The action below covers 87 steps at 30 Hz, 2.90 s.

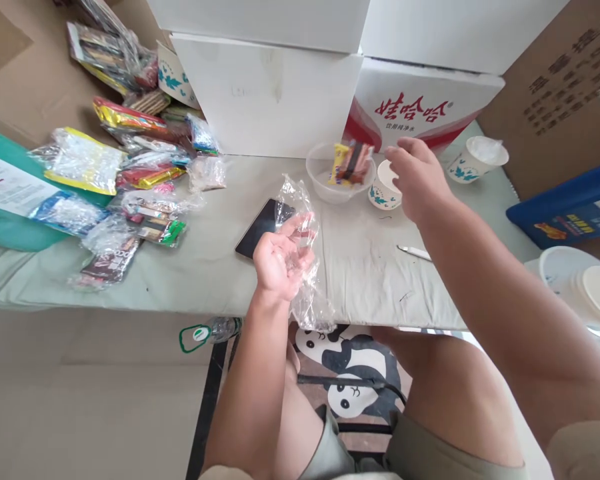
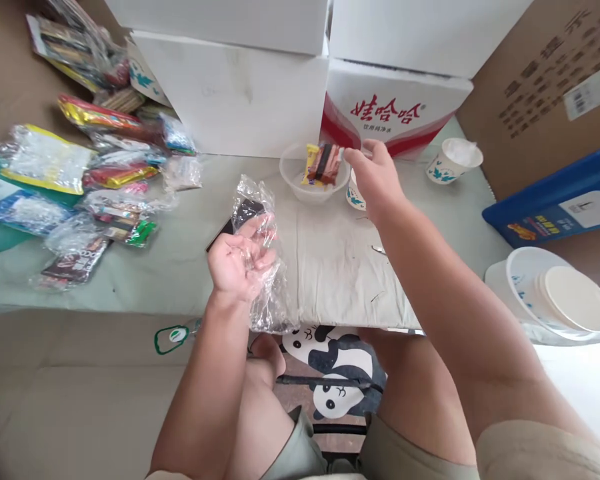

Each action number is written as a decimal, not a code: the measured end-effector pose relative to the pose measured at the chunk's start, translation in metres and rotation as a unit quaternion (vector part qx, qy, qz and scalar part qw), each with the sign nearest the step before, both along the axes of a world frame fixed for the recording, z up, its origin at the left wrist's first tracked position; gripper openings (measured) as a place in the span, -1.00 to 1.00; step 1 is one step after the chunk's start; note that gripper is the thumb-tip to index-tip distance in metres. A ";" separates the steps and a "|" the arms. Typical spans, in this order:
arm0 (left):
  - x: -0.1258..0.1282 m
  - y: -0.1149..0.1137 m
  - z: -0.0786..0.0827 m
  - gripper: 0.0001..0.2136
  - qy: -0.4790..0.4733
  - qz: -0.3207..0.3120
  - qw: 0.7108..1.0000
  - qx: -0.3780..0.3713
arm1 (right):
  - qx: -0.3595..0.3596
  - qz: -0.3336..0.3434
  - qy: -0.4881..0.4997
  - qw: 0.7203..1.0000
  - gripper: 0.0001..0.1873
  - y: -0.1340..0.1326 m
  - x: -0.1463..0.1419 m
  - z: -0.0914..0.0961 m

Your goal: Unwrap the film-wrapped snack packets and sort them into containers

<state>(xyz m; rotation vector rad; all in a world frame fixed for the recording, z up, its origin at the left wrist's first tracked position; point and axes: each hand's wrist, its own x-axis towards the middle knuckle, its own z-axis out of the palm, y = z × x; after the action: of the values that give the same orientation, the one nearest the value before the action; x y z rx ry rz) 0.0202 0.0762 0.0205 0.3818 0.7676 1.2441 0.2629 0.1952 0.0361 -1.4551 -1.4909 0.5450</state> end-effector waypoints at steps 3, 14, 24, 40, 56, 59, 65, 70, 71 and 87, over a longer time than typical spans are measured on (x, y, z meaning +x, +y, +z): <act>0.001 -0.001 0.001 -0.61 -0.062 -0.078 0.995 0.004 | -0.052 0.035 0.152 0.986 -0.71 -0.057 -0.005 -0.015; 0.028 -0.007 -0.014 -0.50 -0.068 -0.247 0.965 -0.049 | -0.278 0.075 0.443 0.849 -0.47 -0.152 -0.035 -0.075; 0.020 0.015 -0.018 -0.60 0.184 -0.032 0.979 -0.080 | -0.147 -0.124 0.440 0.877 -0.51 -0.131 0.013 -0.081; 0.012 0.009 -0.045 -0.18 0.480 -0.113 0.870 -0.008 | -0.177 -0.052 -0.057 0.981 -0.27 -0.151 0.070 -0.089; 0.001 0.015 -0.056 -0.25 0.576 -0.113 0.807 0.066 | -0.072 0.187 -0.418 0.886 -0.30 -0.178 0.030 -0.102; -0.006 0.017 -0.054 -0.48 0.633 0.007 0.770 0.088 | -0.114 0.170 -0.443 0.873 -0.27 -0.175 0.030 -0.103; 0.028 -0.022 -0.026 -0.70 0.650 -0.254 0.614 0.370 | -0.123 0.167 -0.455 0.866 -0.26 -0.176 0.027 -0.103; 0.030 -0.043 -0.031 -0.75 0.728 -0.323 0.493 0.350 | -0.130 0.171 -0.449 0.868 -0.27 -0.176 0.029 -0.104; 0.022 -0.043 -0.035 -0.74 0.731 -0.306 0.506 0.342 | -0.127 0.173 -0.446 0.869 -0.28 -0.176 0.030 -0.104; -0.007 -0.053 -0.024 -0.88 0.677 -0.097 0.618 0.389 | 0.012 0.152 -0.365 0.918 -0.23 -0.203 0.031 -0.090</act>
<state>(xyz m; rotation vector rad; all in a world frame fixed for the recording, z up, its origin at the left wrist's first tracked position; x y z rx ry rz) 0.0137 0.0232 -0.0032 2.2506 1.3165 0.8267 0.2934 -0.0075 -0.0541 -1.4903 -2.3260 0.1466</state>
